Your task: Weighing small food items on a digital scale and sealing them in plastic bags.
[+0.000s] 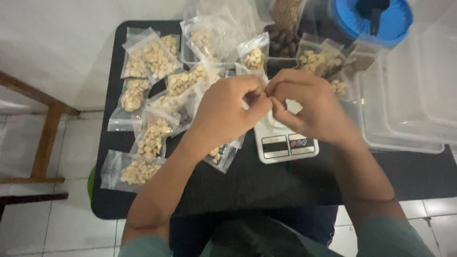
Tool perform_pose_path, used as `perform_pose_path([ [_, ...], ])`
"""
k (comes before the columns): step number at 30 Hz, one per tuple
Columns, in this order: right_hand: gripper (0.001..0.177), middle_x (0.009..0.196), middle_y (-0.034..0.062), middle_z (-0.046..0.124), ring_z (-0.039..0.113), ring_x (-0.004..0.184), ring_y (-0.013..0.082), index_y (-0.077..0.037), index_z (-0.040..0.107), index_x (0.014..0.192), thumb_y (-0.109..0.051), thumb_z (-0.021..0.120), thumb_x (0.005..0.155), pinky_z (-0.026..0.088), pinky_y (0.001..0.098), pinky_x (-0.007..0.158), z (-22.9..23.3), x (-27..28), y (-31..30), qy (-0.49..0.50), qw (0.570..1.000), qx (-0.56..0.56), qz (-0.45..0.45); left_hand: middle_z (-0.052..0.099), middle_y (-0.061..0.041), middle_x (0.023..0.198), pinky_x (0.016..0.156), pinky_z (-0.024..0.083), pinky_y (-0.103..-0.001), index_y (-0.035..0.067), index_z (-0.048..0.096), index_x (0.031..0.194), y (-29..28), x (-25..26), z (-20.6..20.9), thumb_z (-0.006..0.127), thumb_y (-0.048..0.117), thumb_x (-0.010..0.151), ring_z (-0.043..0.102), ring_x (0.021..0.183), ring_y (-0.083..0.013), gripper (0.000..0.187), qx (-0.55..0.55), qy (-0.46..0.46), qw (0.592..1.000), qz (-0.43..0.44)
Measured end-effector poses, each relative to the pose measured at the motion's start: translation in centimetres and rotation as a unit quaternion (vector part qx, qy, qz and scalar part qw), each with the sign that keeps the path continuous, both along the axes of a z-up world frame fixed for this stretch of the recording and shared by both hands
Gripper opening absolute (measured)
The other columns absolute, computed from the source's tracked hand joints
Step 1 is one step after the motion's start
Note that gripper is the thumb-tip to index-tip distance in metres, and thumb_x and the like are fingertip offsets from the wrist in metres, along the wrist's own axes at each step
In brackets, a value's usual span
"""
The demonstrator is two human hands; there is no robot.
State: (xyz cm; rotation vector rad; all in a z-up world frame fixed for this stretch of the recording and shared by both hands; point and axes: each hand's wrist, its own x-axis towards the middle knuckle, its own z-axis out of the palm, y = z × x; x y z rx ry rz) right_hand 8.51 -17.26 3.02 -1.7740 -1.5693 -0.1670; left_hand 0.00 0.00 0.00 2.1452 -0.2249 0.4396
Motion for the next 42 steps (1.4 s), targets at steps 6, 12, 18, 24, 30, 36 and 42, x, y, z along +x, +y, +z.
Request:
perform_pose_path([
  [6, 0.021, 0.075, 0.0162, 0.065, 0.060, 0.056, 0.0306, -0.001, 0.068, 0.073, -0.005, 0.072, 0.092, 0.045, 0.0382, 0.048, 0.2, -1.5, -0.2, -0.073, 0.983, -0.084, -0.144, 0.037, 0.001, 0.053, 0.048, 0.046, -0.034, 0.018, 0.038, 0.060, -1.0, 1.5, -2.5, 0.062, 0.021, 0.091, 0.056, 0.053, -0.0223, 0.039, 0.071, -0.052, 0.993, 0.076],
  [12, 0.023, 0.087, 0.0147, 0.066, 0.066, 0.063, 0.0372, -0.005, 0.070, 0.100, -0.024, 0.061, 0.092, 0.051, 0.0461, 0.050, -0.8, -0.2, -0.4, -0.053, 0.973, -0.151, -0.167, 0.027, 0.000, 0.057, 0.044, 0.042, -0.034, 0.017, 0.030, 0.063, -1.6, 1.9, -2.6, 0.062, 0.016, 0.088, 0.051, 0.050, -0.0238, 0.041, 0.101, -0.162, 0.974, 0.119],
  [18, 0.021, 0.089, 0.0164, 0.065, 0.066, 0.064, 0.0398, 0.000, 0.070, 0.103, -0.014, 0.054, 0.098, 0.051, 0.0475, 0.050, -0.4, 0.2, -0.6, -0.034, 0.980, -0.166, -0.107, 0.031, 0.003, 0.057, 0.045, 0.044, -0.030, 0.017, 0.036, 0.066, -1.2, 1.1, -1.2, 0.058, 0.013, 0.097, 0.049, 0.050, -0.0191, 0.038, 0.077, -0.170, 0.980, 0.066],
  [24, 0.020, 0.086, 0.0143, 0.067, 0.066, 0.059, 0.0364, 0.001, 0.073, 0.108, -0.007, 0.056, 0.099, 0.051, 0.0443, 0.044, 0.1, -0.1, -0.1, -0.047, 0.981, -0.164, -0.094, 0.028, 0.001, 0.054, 0.042, 0.043, -0.031, 0.018, 0.031, 0.064, -0.7, 1.5, -1.8, 0.064, 0.011, 0.090, 0.048, 0.047, -0.0218, 0.042, 0.101, -0.185, 0.974, 0.082],
  [30, 0.024, 0.083, 0.0183, 0.070, 0.065, 0.054, 0.0371, 0.005, 0.074, 0.104, -0.007, 0.053, 0.100, 0.047, 0.0416, 0.041, -0.5, -0.4, 0.2, 0.045, 0.981, -0.162, -0.092, 0.027, 0.001, 0.052, 0.040, 0.041, -0.031, 0.019, 0.028, 0.063, -0.4, 1.3, -2.3, 0.068, 0.011, 0.086, 0.047, 0.045, -0.0201, 0.047, 0.139, -0.196, 0.965, 0.103],
  [36, 0.026, 0.084, 0.0134, 0.075, 0.071, 0.065, 0.0325, -0.004, 0.081, 0.095, -0.015, 0.058, 0.103, 0.052, 0.0372, 0.051, -1.1, -0.4, 0.2, -0.055, 0.968, -0.141, -0.200, 0.038, 0.006, 0.045, 0.042, 0.039, -0.021, 0.019, 0.037, 0.056, -0.1, 0.1, -0.4, 0.071, 0.005, 0.080, 0.046, 0.043, -0.0100, 0.044, 0.178, -0.142, 0.967, 0.112],
  [42, 0.014, 0.082, 0.0067, 0.076, 0.073, 0.069, 0.0233, -0.007, 0.080, 0.093, -0.013, 0.067, 0.095, 0.054, 0.0336, 0.060, -1.2, 0.0, -0.2, -0.056, 0.954, -0.183, -0.230, 0.033, -0.001, 0.048, 0.046, 0.047, -0.033, 0.016, 0.033, 0.058, 0.0, 0.5, -0.4, 0.068, 0.008, 0.078, 0.052, 0.054, -0.0224, 0.041, 0.172, -0.137, 0.973, 0.071],
])
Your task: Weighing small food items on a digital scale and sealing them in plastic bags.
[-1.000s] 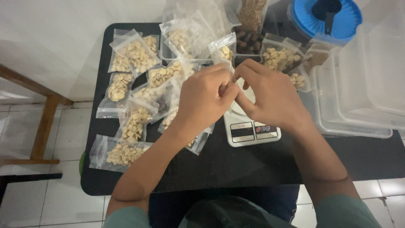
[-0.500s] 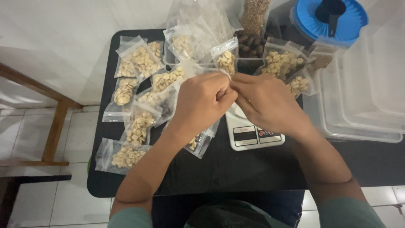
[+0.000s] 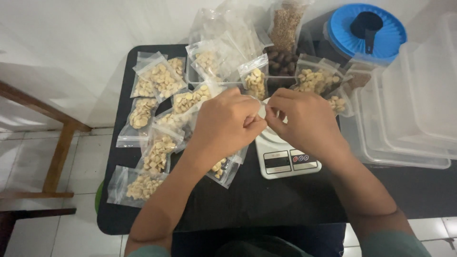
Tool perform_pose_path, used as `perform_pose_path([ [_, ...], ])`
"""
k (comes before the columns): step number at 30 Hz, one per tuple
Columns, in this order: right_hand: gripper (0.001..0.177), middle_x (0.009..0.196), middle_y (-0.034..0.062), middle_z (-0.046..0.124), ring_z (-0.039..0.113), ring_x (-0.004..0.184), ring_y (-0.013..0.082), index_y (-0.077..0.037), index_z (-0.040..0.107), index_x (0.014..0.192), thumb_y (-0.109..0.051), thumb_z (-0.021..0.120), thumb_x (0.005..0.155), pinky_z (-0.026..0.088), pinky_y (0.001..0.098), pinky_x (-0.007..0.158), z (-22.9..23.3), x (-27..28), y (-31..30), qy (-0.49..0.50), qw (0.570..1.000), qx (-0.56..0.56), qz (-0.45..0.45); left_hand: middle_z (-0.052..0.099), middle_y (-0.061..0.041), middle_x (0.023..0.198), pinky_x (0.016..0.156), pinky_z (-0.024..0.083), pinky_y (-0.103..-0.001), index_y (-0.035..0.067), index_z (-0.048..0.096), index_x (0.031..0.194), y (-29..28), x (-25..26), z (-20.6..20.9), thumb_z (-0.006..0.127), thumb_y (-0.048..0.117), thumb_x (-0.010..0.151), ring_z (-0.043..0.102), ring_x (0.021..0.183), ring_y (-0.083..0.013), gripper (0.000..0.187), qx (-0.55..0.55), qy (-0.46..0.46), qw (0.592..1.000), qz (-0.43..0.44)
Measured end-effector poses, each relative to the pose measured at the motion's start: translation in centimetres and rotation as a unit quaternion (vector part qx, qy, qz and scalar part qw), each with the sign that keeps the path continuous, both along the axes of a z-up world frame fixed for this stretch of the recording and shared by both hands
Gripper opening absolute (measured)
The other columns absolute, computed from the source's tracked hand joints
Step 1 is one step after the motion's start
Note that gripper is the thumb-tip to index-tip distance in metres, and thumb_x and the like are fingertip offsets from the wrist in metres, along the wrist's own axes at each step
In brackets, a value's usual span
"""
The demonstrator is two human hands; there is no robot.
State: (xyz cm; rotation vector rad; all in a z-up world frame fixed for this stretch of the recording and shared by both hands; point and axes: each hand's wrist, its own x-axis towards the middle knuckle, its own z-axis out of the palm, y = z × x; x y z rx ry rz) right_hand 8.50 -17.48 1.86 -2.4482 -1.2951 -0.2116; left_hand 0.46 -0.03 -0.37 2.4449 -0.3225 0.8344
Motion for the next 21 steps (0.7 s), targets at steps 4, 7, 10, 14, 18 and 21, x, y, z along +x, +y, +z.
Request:
perform_pose_path([
  [4, 0.009, 0.078, 0.0105, 0.075, 0.073, 0.066, 0.0319, -0.005, 0.079, 0.083, -0.013, 0.081, 0.082, 0.056, 0.0374, 0.054, -0.1, 0.9, -0.2, 0.023, 0.999, -0.026, 0.012, 0.034, 0.001, 0.051, 0.048, 0.044, -0.032, 0.017, 0.034, 0.060, -1.1, 1.8, -2.0, 0.069, 0.013, 0.081, 0.054, 0.058, -0.0214, 0.041, -0.030, -0.057, 0.997, -0.038],
  [7, 0.011, 0.074, 0.0027, 0.071, 0.071, 0.066, 0.0255, -0.010, 0.076, 0.082, -0.019, 0.081, 0.078, 0.056, 0.0377, 0.052, -2.1, 2.0, -0.5, 0.031, 0.999, -0.014, 0.014, 0.034, 0.002, 0.051, 0.051, 0.046, -0.028, 0.017, 0.033, 0.060, -1.9, 2.0, -1.5, 0.067, 0.008, 0.080, 0.051, 0.057, -0.0203, 0.040, -0.070, -0.082, 0.989, -0.105],
  [10, 0.013, 0.070, 0.0093, 0.071, 0.070, 0.065, 0.0382, -0.005, 0.075, 0.082, -0.017, 0.078, 0.079, 0.054, 0.0478, 0.052, -1.2, 2.3, -0.3, 0.070, 0.997, -0.012, -0.005, 0.040, 0.003, 0.056, 0.057, 0.050, -0.029, 0.018, 0.040, 0.062, -1.5, 1.9, -0.8, 0.069, 0.010, 0.083, 0.054, 0.062, -0.0185, 0.036, -0.023, -0.129, 0.986, -0.100],
  [14, 0.025, 0.058, 0.0071, 0.056, 0.050, 0.056, 0.0255, -0.006, 0.069, 0.076, -0.026, 0.076, 0.090, 0.036, 0.0372, 0.051, 0.2, 3.6, -0.6, 0.144, 0.989, 0.024, 0.037, 0.047, -0.009, 0.132, 0.099, 0.044, -0.050, 0.017, 0.048, 0.129, 0.4, 1.8, -0.7, 0.079, 0.063, 0.082, 0.049, 0.122, -0.0318, 0.073, 0.092, -0.067, 0.993, -0.041],
  [18, 0.039, 0.049, -0.0031, 0.054, 0.035, 0.038, 0.0084, -0.013, 0.071, 0.071, -0.040, 0.065, 0.099, 0.023, 0.0265, 0.040, 0.4, 4.9, -0.7, 0.212, 0.973, 0.040, 0.075, 0.057, -0.006, 0.144, 0.108, 0.037, -0.053, 0.022, 0.043, 0.155, 1.5, 2.2, -1.5, 0.083, 0.082, 0.077, 0.054, 0.129, -0.0269, 0.106, 0.209, -0.031, 0.976, 0.046],
  [21, 0.039, 0.052, -0.0024, 0.053, 0.040, 0.042, 0.0081, -0.011, 0.068, 0.072, -0.028, 0.054, 0.104, 0.027, 0.0242, 0.045, 0.0, 5.7, -0.6, 0.234, 0.964, 0.073, 0.106, 0.070, -0.005, 0.127, 0.106, 0.037, -0.052, 0.017, 0.049, 0.153, 2.3, 2.3, -1.5, 0.072, 0.084, 0.083, 0.065, 0.113, -0.0224, 0.099, 0.219, -0.067, 0.971, 0.064],
])
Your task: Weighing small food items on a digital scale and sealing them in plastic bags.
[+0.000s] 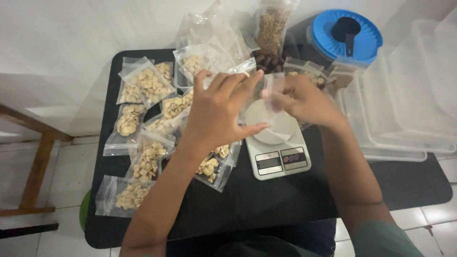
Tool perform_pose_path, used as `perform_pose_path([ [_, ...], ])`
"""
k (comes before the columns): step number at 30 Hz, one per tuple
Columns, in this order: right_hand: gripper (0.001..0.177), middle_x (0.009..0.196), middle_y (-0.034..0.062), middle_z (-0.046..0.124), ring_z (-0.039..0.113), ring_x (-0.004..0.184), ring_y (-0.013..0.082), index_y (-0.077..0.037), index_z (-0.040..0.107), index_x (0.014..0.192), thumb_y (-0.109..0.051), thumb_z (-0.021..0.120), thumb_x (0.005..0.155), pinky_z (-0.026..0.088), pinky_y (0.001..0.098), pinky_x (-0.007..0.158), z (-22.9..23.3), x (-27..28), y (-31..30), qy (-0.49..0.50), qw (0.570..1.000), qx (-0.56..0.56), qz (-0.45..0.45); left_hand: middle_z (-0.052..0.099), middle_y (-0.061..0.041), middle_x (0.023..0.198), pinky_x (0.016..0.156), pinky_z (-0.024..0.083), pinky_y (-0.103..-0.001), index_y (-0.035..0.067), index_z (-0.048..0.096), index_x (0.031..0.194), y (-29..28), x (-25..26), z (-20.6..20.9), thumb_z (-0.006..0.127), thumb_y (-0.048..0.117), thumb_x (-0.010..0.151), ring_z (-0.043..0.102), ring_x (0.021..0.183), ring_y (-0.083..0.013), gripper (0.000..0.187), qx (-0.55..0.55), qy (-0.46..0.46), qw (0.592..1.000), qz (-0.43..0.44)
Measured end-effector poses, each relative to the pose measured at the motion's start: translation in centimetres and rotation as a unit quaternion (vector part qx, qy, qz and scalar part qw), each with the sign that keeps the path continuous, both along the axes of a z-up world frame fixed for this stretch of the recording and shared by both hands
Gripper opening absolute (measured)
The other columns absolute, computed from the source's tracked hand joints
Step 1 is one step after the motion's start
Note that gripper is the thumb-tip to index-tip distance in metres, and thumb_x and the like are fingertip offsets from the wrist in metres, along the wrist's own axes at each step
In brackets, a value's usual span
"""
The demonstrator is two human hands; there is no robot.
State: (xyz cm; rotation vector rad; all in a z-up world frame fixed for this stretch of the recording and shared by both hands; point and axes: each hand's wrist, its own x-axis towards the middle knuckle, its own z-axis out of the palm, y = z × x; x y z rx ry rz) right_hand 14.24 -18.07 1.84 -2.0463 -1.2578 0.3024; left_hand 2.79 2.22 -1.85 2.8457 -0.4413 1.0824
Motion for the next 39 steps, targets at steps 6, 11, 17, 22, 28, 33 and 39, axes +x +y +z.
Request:
perform_pose_path([
  [6, 0.038, 0.090, -0.0007, 0.067, 0.063, 0.079, 0.0102, -0.013, 0.062, 0.097, -0.046, 0.048, 0.111, 0.048, 0.0261, 0.074, 0.4, 1.4, -1.2, -0.041, 0.988, 0.100, -0.106, 0.069, -0.012, 0.127, 0.115, 0.032, -0.059, 0.013, 0.054, 0.146, 2.0, 0.9, -0.3, 0.067, 0.085, 0.084, 0.068, 0.111, -0.0293, 0.096, -0.051, 0.031, 0.995, 0.074],
  [11, 0.011, 0.105, 0.0112, 0.063, 0.061, 0.094, 0.0227, -0.001, 0.059, 0.112, -0.009, 0.054, 0.107, 0.050, 0.0352, 0.081, -1.9, 5.3, -0.1, -0.147, 0.972, 0.108, -0.149, 0.062, -0.012, 0.116, 0.087, 0.052, -0.044, 0.005, 0.057, 0.138, 2.4, 0.9, 0.2, 0.065, 0.077, 0.090, 0.062, 0.101, -0.0288, 0.087, -0.070, 0.030, 0.994, 0.079],
  [17, 0.036, 0.106, 0.0170, 0.063, 0.053, 0.096, 0.0343, 0.001, 0.065, 0.097, 0.018, 0.044, 0.073, 0.042, 0.0470, 0.074, -4.4, 10.7, 5.2, -0.201, 0.962, -0.166, -0.080, 0.058, -0.012, 0.116, 0.082, 0.053, -0.045, 0.005, 0.056, 0.139, 2.2, 1.5, -0.6, 0.067, 0.073, 0.091, 0.059, 0.102, -0.0288, 0.084, -0.064, 0.062, 0.992, 0.090],
  [22, 0.074, 0.108, 0.0190, 0.065, 0.066, 0.082, 0.0376, -0.007, 0.037, 0.157, 0.010, 0.058, 0.089, 0.055, 0.0463, 0.053, -8.3, 14.6, 8.3, -0.256, 0.898, -0.345, -0.098, 0.058, -0.014, 0.120, 0.087, 0.051, -0.048, 0.004, 0.056, 0.141, 2.1, 1.4, -0.8, 0.067, 0.074, 0.091, 0.058, 0.107, -0.0310, 0.087, -0.060, 0.080, 0.990, 0.095],
  [28, 0.053, 0.102, 0.0158, 0.068, 0.070, 0.085, 0.0371, -0.010, 0.059, 0.134, -0.006, 0.070, 0.083, 0.060, 0.0464, 0.059, -9.3, 16.4, 9.3, -0.225, 0.860, -0.447, -0.095, 0.060, -0.013, 0.120, 0.085, 0.054, -0.045, 0.007, 0.055, 0.140, 2.3, 1.8, -1.1, 0.069, 0.077, 0.088, 0.060, 0.107, -0.0304, 0.089, -0.042, 0.087, 0.989, 0.111],
  [33, 0.044, 0.110, 0.0211, 0.069, 0.070, 0.091, 0.0394, -0.002, 0.056, 0.135, 0.006, 0.056, 0.092, 0.059, 0.0481, 0.065, -9.2, 15.9, 9.3, -0.183, 0.889, -0.408, -0.095, 0.060, -0.012, 0.122, 0.087, 0.054, -0.047, 0.008, 0.055, 0.140, 2.2, 1.7, -0.9, 0.067, 0.078, 0.088, 0.060, 0.109, -0.0310, 0.088, -0.038, 0.094, 0.988, 0.119],
  [39, 0.036, 0.110, 0.0212, 0.072, 0.071, 0.096, 0.0382, -0.001, 0.069, 0.124, 0.012, 0.058, 0.093, 0.059, 0.0457, 0.072, -8.8, 15.6, 8.8, -0.176, 0.915, -0.336, -0.133, 0.060, -0.012, 0.120, 0.089, 0.052, -0.047, 0.007, 0.055, 0.140, 2.3, 1.5, -0.8, 0.070, 0.079, 0.087, 0.059, 0.107, -0.0305, 0.091, -0.039, 0.078, 0.989, 0.117],
])
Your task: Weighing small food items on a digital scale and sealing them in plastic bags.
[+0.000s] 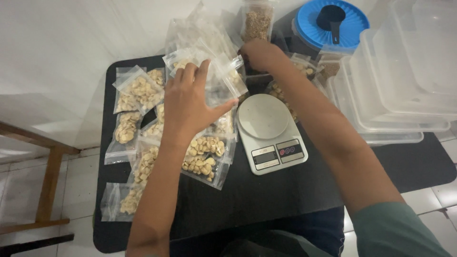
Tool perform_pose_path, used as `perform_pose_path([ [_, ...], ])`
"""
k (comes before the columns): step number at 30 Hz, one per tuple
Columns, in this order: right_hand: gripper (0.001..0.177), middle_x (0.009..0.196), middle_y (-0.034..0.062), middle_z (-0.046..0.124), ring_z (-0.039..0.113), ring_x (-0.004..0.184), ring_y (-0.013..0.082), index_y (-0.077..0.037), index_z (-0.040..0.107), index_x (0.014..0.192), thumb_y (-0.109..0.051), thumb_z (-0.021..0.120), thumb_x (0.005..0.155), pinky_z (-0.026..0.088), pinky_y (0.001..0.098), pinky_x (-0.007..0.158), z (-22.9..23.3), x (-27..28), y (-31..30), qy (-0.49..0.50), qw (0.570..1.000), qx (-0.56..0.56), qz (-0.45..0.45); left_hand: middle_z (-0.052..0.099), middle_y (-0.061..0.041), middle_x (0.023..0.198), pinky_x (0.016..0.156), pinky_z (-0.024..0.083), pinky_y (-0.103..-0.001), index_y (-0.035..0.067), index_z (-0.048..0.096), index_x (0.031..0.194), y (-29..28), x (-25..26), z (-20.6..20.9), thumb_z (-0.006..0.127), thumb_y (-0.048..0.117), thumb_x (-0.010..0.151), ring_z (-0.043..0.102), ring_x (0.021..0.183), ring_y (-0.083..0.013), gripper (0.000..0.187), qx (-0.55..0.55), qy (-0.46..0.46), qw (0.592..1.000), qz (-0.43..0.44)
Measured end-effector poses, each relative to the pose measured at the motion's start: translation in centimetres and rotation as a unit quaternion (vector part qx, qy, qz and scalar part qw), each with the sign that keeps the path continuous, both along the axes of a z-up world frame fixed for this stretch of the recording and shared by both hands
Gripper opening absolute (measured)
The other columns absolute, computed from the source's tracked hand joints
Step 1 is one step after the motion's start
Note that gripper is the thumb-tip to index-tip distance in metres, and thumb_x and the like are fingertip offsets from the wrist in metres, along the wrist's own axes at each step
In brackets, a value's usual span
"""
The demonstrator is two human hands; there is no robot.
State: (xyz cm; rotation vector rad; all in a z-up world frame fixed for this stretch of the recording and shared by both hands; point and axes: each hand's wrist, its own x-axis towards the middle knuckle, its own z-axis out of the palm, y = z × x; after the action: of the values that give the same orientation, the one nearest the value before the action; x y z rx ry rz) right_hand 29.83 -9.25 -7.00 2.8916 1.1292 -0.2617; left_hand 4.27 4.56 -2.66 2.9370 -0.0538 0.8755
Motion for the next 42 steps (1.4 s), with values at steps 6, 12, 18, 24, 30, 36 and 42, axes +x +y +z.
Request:
perform_pose_path([
  [6, 0.007, 0.103, 0.0136, 0.074, 0.066, 0.088, 0.0300, -0.001, 0.073, 0.102, -0.002, 0.072, 0.095, 0.052, 0.0422, 0.076, 5.5, -2.4, -3.7, -0.088, 0.935, 0.312, 0.142, 0.060, -0.012, 0.120, 0.088, 0.054, -0.046, 0.007, 0.056, 0.140, 0.0, -0.3, 0.4, 0.073, 0.077, 0.086, 0.061, 0.106, -0.0297, 0.090, -0.009, -0.033, 0.999, -0.013],
  [12, 0.015, 0.106, 0.0107, 0.068, 0.071, 0.092, 0.0180, -0.002, 0.067, 0.118, -0.004, 0.072, 0.104, 0.067, 0.0285, 0.083, 11.0, -15.3, -7.3, 0.108, 0.822, 0.536, 0.159, 0.065, -0.010, 0.111, 0.076, 0.059, -0.037, 0.006, 0.062, 0.134, -0.5, -0.6, 0.6, 0.074, 0.077, 0.087, 0.066, 0.096, -0.0241, 0.086, 0.010, -0.142, 0.989, -0.039],
  [18, 0.019, 0.105, 0.0095, 0.057, 0.062, 0.090, 0.0178, -0.001, 0.067, 0.123, -0.007, 0.069, 0.105, 0.065, 0.0263, 0.072, 11.1, -16.7, -7.5, 0.108, 0.804, 0.561, 0.163, 0.067, -0.009, 0.106, 0.072, 0.059, -0.036, 0.006, 0.068, 0.128, -1.3, -1.0, 1.1, 0.078, 0.073, 0.089, 0.068, 0.093, -0.0236, 0.078, 0.036, -0.235, 0.970, -0.057],
  [24, 0.029, 0.114, 0.0146, 0.067, 0.064, 0.098, 0.0192, 0.002, 0.066, 0.130, -0.013, 0.068, 0.105, 0.064, 0.0258, 0.075, 11.1, -17.0, -7.7, 0.104, 0.794, 0.576, 0.166, 0.066, -0.009, 0.104, 0.073, 0.061, -0.034, 0.004, 0.066, 0.130, -1.6, -1.2, 1.2, 0.074, 0.078, 0.088, 0.068, 0.090, -0.0224, 0.086, 0.014, -0.256, 0.965, -0.062],
  [30, 0.036, 0.098, 0.0078, 0.061, 0.053, 0.108, 0.0218, 0.002, 0.059, 0.146, -0.015, 0.061, 0.114, 0.050, 0.0341, 0.094, 10.8, -16.5, -9.4, 0.000, 0.814, 0.545, 0.202, 0.064, -0.009, 0.106, 0.079, 0.060, -0.036, 0.005, 0.062, 0.135, -1.8, -1.5, 1.3, 0.076, 0.077, 0.091, 0.066, 0.093, -0.0229, 0.086, 0.016, -0.281, 0.957, -0.071],
  [36, 0.023, 0.114, 0.0201, 0.062, 0.060, 0.085, 0.0205, -0.001, 0.045, 0.132, -0.010, 0.056, 0.114, 0.057, 0.0293, 0.080, 12.1, -18.1, -9.3, 0.096, 0.770, 0.590, 0.221, 0.065, -0.008, 0.106, 0.081, 0.061, -0.038, 0.006, 0.059, 0.141, -1.8, -1.5, 1.0, 0.071, 0.081, 0.092, 0.067, 0.094, -0.0230, 0.090, 0.020, -0.282, 0.957, -0.067],
  [42, 0.020, 0.090, 0.0101, 0.046, 0.044, 0.076, 0.0183, -0.005, 0.038, 0.102, 0.007, 0.028, 0.089, 0.043, 0.0293, 0.071, 11.5, -17.5, -9.7, 0.104, 0.818, 0.527, 0.208, 0.065, -0.009, 0.115, 0.095, 0.058, -0.041, 0.007, 0.048, 0.151, -1.9, -1.2, 0.3, 0.073, 0.084, 0.095, 0.066, 0.102, -0.0231, 0.099, 0.036, -0.256, 0.961, -0.100],
])
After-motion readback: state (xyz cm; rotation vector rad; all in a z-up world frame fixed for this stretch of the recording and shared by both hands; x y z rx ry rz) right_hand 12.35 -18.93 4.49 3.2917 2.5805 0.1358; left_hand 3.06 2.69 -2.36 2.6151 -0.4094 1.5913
